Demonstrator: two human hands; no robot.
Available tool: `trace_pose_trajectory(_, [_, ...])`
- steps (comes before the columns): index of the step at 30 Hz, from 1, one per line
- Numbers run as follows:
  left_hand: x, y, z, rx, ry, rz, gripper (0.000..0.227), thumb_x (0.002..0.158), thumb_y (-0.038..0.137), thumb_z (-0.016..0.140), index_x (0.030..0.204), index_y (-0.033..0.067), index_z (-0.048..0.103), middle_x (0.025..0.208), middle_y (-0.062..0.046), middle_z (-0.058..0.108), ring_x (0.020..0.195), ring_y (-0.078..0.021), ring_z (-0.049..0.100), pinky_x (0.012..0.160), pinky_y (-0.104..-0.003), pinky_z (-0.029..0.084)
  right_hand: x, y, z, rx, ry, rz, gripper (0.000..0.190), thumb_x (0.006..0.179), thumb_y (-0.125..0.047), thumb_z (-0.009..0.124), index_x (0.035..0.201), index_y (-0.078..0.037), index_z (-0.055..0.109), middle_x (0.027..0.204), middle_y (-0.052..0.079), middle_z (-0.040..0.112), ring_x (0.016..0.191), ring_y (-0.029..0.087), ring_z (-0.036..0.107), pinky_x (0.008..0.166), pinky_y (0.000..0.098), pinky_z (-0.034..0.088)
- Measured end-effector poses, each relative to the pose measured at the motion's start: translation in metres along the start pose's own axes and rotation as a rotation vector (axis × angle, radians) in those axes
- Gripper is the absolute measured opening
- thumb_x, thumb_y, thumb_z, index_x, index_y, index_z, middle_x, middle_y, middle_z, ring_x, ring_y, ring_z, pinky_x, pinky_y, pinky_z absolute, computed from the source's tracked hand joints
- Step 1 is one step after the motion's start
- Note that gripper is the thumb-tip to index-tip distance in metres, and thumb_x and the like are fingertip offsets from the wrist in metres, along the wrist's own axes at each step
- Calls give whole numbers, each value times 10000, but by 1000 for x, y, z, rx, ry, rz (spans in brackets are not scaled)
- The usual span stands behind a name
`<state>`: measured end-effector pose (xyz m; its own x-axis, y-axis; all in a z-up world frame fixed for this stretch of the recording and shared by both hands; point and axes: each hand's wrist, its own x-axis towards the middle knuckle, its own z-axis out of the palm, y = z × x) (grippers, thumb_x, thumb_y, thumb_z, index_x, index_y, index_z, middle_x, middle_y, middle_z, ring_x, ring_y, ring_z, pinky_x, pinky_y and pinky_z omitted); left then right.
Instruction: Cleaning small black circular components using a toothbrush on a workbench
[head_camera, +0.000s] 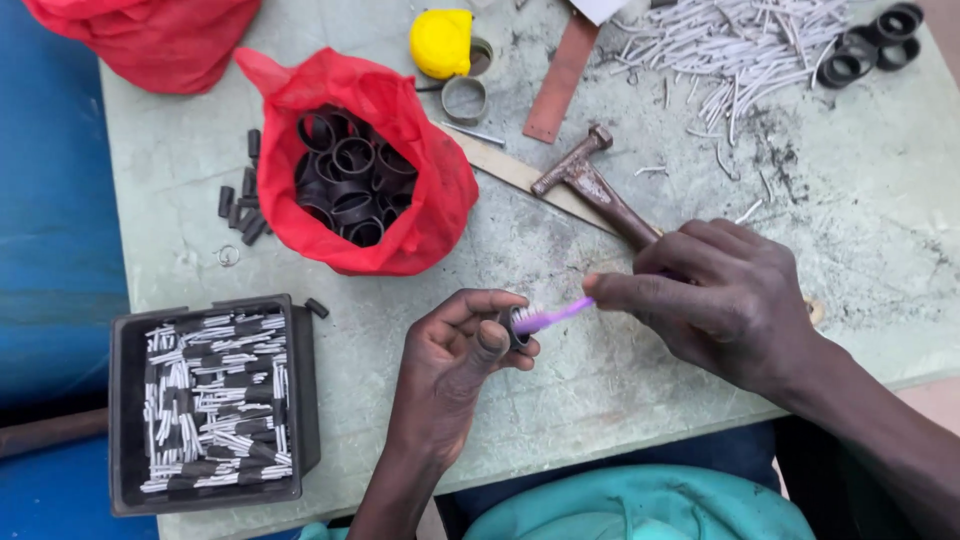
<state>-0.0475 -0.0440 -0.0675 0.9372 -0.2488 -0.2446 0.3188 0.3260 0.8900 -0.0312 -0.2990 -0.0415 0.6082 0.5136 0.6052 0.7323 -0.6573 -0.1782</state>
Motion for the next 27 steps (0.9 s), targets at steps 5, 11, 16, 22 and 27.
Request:
trace_pose_trajectory(5, [-1, 2, -1, 89, 53, 36, 565, 762, 390, 813, 1134, -28, 738, 934, -132, 750, 786, -194, 721, 707, -285, 598, -9, -9, 6, -52, 3, 93, 264, 1015, -68, 681, 1194, -253, 739, 841, 44, 689, 678, 196, 595, 541, 346, 446])
trace_pose_trajectory(11, [1, 2, -7, 78, 101, 246, 444, 736, 149, 872, 1114, -38, 734, 1094, -155, 747, 984, -199, 724, 830, -254, 592, -10, -23, 0, 203, -395, 533, 215, 877, -201, 719, 1040, -304, 813, 794, -98, 782, 482, 136, 693, 382, 352, 516])
trace_pose_trajectory(16, [8, 11, -18, 107, 101, 441, 379, 774, 131, 864, 1101, 20, 707, 1158, -180, 731, 1145, -272, 709, 1054, -349, 577, -10, -21, -2, 858, -739, 889, 218, 857, -342, 756, 905, -240, 942, 685, -70, 897, 444, 67, 526, 412, 269, 340])
trace_pose_trajectory(22, [8, 2, -15, 30, 17, 289, 493, 855, 385, 828, 1146, 24, 662, 1132, -244, 740, 934, -301, 754, 797, -397, 639, 2, -13, -15, 485, -132, 680, 218, 890, -189, 712, 1079, -137, 808, 721, -17, 761, 497, 80, 568, 451, 246, 377])
trace_pose_trajectory(27, [6, -2, -12, 146, 1, 214, 474, 799, 342, 840, 1126, 17, 731, 1135, -120, 752, 945, -178, 715, 858, -282, 595, -19, -15, 10, 22, 3, 175, 390, 973, -4, 731, 1292, -227, 707, 859, 28, 711, 683, 161, 651, 516, 313, 507])
